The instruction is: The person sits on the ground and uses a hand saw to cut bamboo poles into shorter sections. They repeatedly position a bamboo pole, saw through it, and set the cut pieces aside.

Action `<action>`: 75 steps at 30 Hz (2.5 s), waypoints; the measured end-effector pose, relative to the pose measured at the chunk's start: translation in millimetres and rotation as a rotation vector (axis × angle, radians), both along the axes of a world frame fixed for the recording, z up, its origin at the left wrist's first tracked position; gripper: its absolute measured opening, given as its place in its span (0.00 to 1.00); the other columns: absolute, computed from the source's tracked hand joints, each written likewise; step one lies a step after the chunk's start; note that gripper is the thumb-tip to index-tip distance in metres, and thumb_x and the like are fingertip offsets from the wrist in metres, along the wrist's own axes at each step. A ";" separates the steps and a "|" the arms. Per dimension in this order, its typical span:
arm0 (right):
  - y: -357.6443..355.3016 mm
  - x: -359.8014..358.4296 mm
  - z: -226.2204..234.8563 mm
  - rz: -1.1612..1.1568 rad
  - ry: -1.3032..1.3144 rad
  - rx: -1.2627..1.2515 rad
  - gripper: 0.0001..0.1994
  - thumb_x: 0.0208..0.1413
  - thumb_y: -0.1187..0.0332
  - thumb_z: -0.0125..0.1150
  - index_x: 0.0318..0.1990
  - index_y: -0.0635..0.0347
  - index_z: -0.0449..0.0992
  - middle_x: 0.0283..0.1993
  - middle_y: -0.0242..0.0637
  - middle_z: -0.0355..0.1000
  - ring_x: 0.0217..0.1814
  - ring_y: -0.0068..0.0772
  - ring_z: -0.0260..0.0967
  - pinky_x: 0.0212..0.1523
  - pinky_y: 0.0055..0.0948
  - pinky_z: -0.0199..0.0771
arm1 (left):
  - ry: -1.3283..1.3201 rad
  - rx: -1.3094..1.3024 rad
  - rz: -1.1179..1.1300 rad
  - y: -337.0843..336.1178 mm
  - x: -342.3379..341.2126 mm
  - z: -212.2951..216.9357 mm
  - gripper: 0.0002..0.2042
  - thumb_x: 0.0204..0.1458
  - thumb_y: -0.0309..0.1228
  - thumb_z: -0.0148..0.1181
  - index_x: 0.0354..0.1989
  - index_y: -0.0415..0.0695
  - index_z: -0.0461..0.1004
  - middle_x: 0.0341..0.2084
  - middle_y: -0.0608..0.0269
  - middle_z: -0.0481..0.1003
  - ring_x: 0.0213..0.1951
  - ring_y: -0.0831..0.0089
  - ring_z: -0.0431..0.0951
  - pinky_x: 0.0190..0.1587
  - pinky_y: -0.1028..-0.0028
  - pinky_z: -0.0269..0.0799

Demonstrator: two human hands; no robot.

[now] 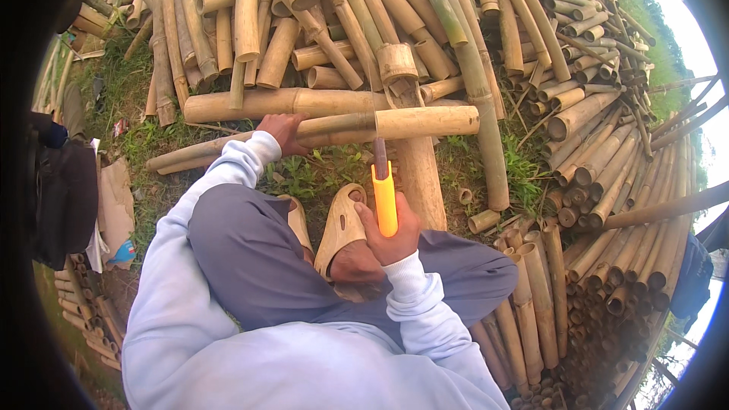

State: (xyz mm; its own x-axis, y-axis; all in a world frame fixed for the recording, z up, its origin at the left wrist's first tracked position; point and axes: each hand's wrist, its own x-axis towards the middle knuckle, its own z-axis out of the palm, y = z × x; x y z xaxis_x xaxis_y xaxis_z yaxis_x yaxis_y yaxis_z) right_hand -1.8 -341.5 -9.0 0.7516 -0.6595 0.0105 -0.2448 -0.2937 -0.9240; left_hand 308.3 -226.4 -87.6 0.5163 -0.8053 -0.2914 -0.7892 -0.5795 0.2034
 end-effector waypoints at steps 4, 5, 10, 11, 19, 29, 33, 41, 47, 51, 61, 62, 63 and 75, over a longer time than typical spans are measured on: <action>0.5 -8.4 -7.4 -0.053 -0.025 -0.008 0.09 0.62 0.71 0.68 0.40 0.65 0.74 0.27 0.31 0.70 0.28 0.20 0.66 0.31 0.25 0.69 | 0.007 0.036 -0.017 -4.4 0.4 3.5 0.40 0.38 0.53 0.77 0.61 0.49 0.74 0.40 0.48 0.83 0.44 0.50 0.84 0.50 0.57 0.78; 3.3 -20.9 -11.7 -0.076 -0.025 0.040 0.08 0.61 0.71 0.68 0.38 0.65 0.74 0.25 0.34 0.70 0.26 0.22 0.66 0.30 0.28 0.69 | 0.008 0.015 -0.020 0.0 -1.4 0.5 0.39 0.38 0.53 0.77 0.61 0.48 0.74 0.40 0.48 0.84 0.44 0.50 0.84 0.50 0.57 0.78; 56.4 -139.3 33.1 -0.001 0.174 -0.081 0.18 0.57 0.76 0.66 0.56 0.67 0.78 0.36 0.48 0.80 0.38 0.45 0.83 0.41 0.31 0.79 | -0.028 -0.051 -0.012 13.2 -2.6 -8.5 0.37 0.38 0.52 0.77 0.58 0.48 0.75 0.39 0.50 0.84 0.42 0.51 0.84 0.49 0.56 0.78; 63.2 -148.8 36.3 0.011 0.149 -0.191 0.20 0.57 0.76 0.66 0.57 0.67 0.78 0.36 0.48 0.80 0.36 0.43 0.83 0.40 0.31 0.79 | -0.018 -0.049 -0.006 9.7 -3.3 -8.0 0.37 0.38 0.52 0.77 0.58 0.48 0.75 0.39 0.50 0.84 0.42 0.51 0.84 0.49 0.56 0.78; -13.3 6.1 3.5 -0.012 -0.030 0.003 0.06 0.63 0.74 0.66 0.38 0.67 0.77 0.25 0.30 0.68 0.25 0.20 0.60 0.27 0.25 0.64 | -0.014 0.003 -0.022 -11.3 0.2 -1.5 0.40 0.38 0.52 0.76 0.61 0.47 0.74 0.40 0.47 0.83 0.43 0.51 0.84 0.49 0.57 0.80; 57.5 -159.1 42.4 -0.006 0.308 0.042 0.17 0.62 0.77 0.58 0.58 0.72 0.76 0.38 0.43 0.80 0.37 0.29 0.78 0.42 0.26 0.76 | 0.039 -0.002 -0.038 5.2 -4.7 -4.4 0.33 0.41 0.52 0.75 0.52 0.45 0.75 0.41 0.49 0.83 0.44 0.50 0.84 0.49 0.54 0.79; 4.7 -47.0 -10.0 -0.047 -0.032 0.166 0.06 0.64 0.74 0.60 0.43 0.69 0.79 0.21 0.25 0.67 0.20 0.16 0.61 0.24 0.20 0.62 | 0.049 0.006 -0.041 6.1 -4.0 0.7 0.33 0.41 0.51 0.74 0.54 0.45 0.76 0.36 0.47 0.83 0.41 0.49 0.85 0.49 0.56 0.80; 15.5 -44.8 -2.5 -0.046 -0.013 0.210 0.03 0.65 0.76 0.60 0.39 0.67 0.76 0.25 0.29 0.71 0.23 0.17 0.65 0.26 0.20 0.65 | 0.123 0.047 -0.158 23.3 -18.8 -0.1 0.32 0.40 0.52 0.73 0.50 0.44 0.76 0.35 0.49 0.83 0.40 0.50 0.85 0.46 0.56 0.79; 33.3 -69.0 11.9 -0.051 0.038 0.194 0.07 0.66 0.78 0.58 0.33 0.66 0.72 0.21 0.32 0.70 0.20 0.19 0.65 0.24 0.21 0.67 | 0.146 0.022 -0.197 28.7 -41.3 -12.6 0.33 0.38 0.53 0.75 0.51 0.46 0.76 0.36 0.48 0.83 0.39 0.50 0.85 0.42 0.54 0.80; 13.7 -38.6 8.1 0.032 0.047 -0.123 0.07 0.61 0.77 0.64 0.45 0.70 0.77 0.27 0.35 0.74 0.27 0.27 0.71 0.32 0.28 0.71 | 0.100 0.066 -0.120 12.3 -24.0 0.4 0.33 0.39 0.55 0.73 0.51 0.47 0.77 0.35 0.48 0.84 0.39 0.50 0.85 0.46 0.55 0.79; -31.6 11.7 -10.5 0.027 -0.024 -0.136 0.06 0.62 0.75 0.65 0.43 0.69 0.78 0.25 0.28 0.71 0.24 0.18 0.65 0.27 0.22 0.66 | 0.023 -0.030 -0.077 -18.4 19.9 -5.2 0.34 0.40 0.52 0.73 0.53 0.43 0.76 0.35 0.44 0.83 0.40 0.47 0.84 0.47 0.55 0.79; -38.4 16.8 -14.6 0.044 0.002 -0.114 0.07 0.63 0.75 0.64 0.45 0.69 0.78 0.25 0.28 0.71 0.25 0.18 0.65 0.28 0.22 0.66 | 0.023 -0.006 -0.049 -24.4 23.1 -0.3 0.34 0.40 0.51 0.74 0.54 0.43 0.75 0.37 0.46 0.83 0.42 0.48 0.84 0.47 0.55 0.79; -43.5 24.5 -21.2 0.050 -0.015 -0.056 0.08 0.63 0.75 0.64 0.46 0.69 0.78 0.26 0.28 0.71 0.25 0.17 0.65 0.28 0.22 0.67 | -0.019 -0.025 -0.057 -26.6 29.6 -4.1 0.34 0.40 0.51 0.74 0.54 0.43 0.75 0.37 0.47 0.83 0.42 0.48 0.84 0.48 0.54 0.79; -71.4 52.0 -63.1 0.082 -0.078 0.000 0.08 0.63 0.76 0.63 0.47 0.70 0.78 0.30 0.28 0.72 0.29 0.17 0.66 0.32 0.22 0.69 | -0.173 -0.185 -0.062 -34.2 49.7 -37.9 0.33 0.41 0.48 0.77 0.55 0.45 0.74 0.48 0.57 0.78 0.54 0.58 0.77 0.58 0.62 0.75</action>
State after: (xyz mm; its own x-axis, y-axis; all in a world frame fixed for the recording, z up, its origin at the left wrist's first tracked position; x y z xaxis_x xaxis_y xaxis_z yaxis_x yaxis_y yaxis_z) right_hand 50.2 -412.9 -72.1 0.8000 -0.5958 0.0710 -0.1470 -0.3094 -0.9395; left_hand 358.0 -260.6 -125.6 0.4934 -0.8685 -0.0480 -0.8545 -0.4942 0.1598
